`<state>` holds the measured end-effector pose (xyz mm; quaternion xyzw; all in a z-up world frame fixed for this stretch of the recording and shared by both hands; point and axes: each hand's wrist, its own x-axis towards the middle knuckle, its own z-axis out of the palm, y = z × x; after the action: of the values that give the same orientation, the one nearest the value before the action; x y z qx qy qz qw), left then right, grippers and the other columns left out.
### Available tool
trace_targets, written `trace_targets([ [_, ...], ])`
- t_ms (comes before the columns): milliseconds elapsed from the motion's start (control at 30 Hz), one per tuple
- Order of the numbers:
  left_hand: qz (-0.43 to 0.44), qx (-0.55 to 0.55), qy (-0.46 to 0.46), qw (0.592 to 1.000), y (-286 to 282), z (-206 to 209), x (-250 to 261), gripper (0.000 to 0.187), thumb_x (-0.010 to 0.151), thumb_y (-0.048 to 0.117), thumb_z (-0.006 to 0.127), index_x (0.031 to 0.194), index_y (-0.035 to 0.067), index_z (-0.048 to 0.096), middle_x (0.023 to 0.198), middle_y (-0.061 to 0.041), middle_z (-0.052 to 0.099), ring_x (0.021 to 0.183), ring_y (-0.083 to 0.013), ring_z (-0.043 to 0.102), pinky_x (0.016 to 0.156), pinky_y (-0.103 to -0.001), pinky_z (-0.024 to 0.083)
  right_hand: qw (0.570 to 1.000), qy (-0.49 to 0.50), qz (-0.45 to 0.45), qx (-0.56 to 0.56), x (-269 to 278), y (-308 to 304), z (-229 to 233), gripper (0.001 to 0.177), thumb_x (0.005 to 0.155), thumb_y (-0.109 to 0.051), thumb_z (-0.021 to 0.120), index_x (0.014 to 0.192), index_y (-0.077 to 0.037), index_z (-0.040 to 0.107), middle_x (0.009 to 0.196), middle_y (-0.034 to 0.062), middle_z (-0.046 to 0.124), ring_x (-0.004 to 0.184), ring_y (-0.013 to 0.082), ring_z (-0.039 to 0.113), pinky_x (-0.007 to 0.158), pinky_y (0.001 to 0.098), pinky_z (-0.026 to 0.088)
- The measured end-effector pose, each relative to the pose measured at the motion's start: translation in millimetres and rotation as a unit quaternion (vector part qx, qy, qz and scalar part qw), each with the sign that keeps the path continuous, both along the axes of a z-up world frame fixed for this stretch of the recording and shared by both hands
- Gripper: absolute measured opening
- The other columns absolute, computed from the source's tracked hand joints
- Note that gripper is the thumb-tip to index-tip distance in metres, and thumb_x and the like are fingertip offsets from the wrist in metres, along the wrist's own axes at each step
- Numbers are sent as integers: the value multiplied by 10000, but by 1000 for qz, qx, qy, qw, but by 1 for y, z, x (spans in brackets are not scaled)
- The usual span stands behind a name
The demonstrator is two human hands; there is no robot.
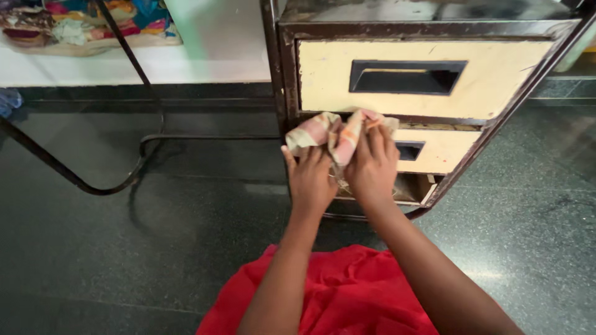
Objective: The person sits on the floor and wipes the exterior surfaces of a small, worn wooden cabinet with a cloth. They clean the top, sides, and front panels of the drawers, moving the cloth back and forth to remove dust or dirt.
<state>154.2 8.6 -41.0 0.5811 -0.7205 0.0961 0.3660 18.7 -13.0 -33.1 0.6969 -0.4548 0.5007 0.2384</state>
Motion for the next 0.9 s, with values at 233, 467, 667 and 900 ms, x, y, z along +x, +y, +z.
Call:
trace_targets([
  [233,-14,-128,73,989,1,-46,35,587,733,73,735,1302,-25,623,1267,-219,634,1171,-431,555,1115,-637,325,993,51,104,24,48,-2,-8,578,853,-48,675,1418,43,589,1491,294,500,1455,445,445,1177,491,408],
  [467,-45,-71,115,990,7,-95,34,536,759,95,762,1271,29,619,1272,-234,605,1238,-451,534,1089,-595,386,979,140,141,46,34,-9,-53,566,911,-110,558,1468,-12,561,1518,234,480,1487,395,409,1177,494,399],
  [667,-28,-36,101,994,20,-113,21,673,747,96,764,1375,1,543,1323,-250,578,1266,-450,509,1090,-607,360,972,192,95,95,24,-2,-88,614,908,-152,557,1515,-80,500,1554,180,464,1506,313,377,1161,508,372],
  [900,2,-94,95,991,12,-78,4,799,715,112,758,1448,-2,462,1397,-274,555,1335,-466,496,1140,-620,337,974,185,99,87,22,-9,-46,649,909,-151,565,1542,-38,480,1565,194,470,1502,291,404,1219,540,287],
])
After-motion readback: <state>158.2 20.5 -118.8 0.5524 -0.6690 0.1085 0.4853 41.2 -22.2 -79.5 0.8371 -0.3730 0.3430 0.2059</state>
